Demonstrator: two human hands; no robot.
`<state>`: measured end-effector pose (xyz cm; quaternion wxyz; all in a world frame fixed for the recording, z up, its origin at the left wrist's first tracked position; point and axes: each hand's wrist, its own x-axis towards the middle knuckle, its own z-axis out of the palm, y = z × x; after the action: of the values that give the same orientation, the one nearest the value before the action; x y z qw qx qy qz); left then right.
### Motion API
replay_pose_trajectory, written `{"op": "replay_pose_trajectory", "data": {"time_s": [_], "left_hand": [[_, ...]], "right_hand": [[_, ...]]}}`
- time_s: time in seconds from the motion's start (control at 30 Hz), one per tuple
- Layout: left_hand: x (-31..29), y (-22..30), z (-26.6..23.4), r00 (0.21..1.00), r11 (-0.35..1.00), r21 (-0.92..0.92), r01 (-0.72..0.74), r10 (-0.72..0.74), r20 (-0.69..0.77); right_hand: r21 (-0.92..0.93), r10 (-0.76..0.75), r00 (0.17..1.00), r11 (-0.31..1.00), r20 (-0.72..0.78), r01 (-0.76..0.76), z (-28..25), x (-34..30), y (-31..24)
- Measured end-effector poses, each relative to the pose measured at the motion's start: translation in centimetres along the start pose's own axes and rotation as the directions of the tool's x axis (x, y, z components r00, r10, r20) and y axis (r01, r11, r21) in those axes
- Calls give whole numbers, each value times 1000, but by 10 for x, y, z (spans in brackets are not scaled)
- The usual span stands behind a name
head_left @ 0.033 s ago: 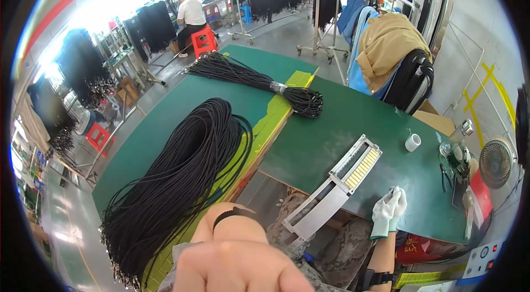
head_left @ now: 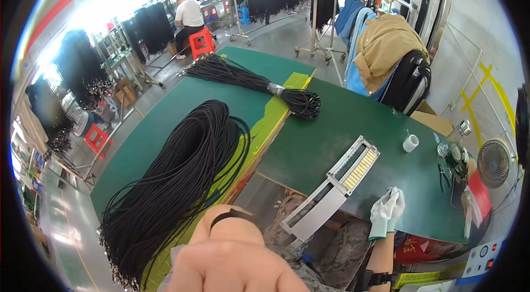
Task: Assembling electronic cables by manually inserting wires into a connector block at a production workbench.
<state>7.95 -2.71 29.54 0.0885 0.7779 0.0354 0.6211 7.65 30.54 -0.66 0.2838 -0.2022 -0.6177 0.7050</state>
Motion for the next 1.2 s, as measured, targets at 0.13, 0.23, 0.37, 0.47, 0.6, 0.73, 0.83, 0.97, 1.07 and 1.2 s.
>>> {"op": "replay_pose_trajectory", "data": {"time_s": [0.13, 0.23, 0.37, 0.47, 0.6, 0.73, 0.83, 0.97, 1.07, 1.2], "left_hand": [[-10, 0, 15, 977, 947, -317, -47, -23, -212], [-14, 0, 19, 904, 832, -533, -152, -102, -416], [-15, -9, 10, 920, 824, -554, -120, -117, -374], [-13, -14, 4, 967, 869, -479, -122, -4, -254], [-13, -9, 17, 940, 952, -290, -96, -9, -341], [-12, -4, 9, 985, 970, -243, 11, -53, -164], [-15, -12, 5, 976, 873, -486, -34, -77, -206], [-12, -28, 4, 951, 745, -660, -99, -126, -284], [-11, -30, 4, 943, 722, -684, -102, -149, -298], [-8, -32, -4, 963, 718, -695, -37, -159, -216]], "right_hand": [[-3, -1, 1000, 1000, -22, 1, -1, 2, 2], [47, 24, 999, 999, -23, -23, -2, 1, -1], [101, 55, 998, 993, 10, -56, -2, 3, 4], [80, 26, 999, 996, 28, -28, -6, 6, 10], [79, 47, 998, 996, -50, -43, 2, 1, -2], [156, 92, 995, 984, -38, -85, 4, 2, -5], [66, 55, 998, 996, -12, -54, 0, -1, -2], [99, 91, 994, 991, -54, -85, 1, 1, -2], [59, 51, 998, 997, -22, -49, 1, 1, 2], [79, 67, 997, 995, -40, -64, 6, -1, -7]]}}
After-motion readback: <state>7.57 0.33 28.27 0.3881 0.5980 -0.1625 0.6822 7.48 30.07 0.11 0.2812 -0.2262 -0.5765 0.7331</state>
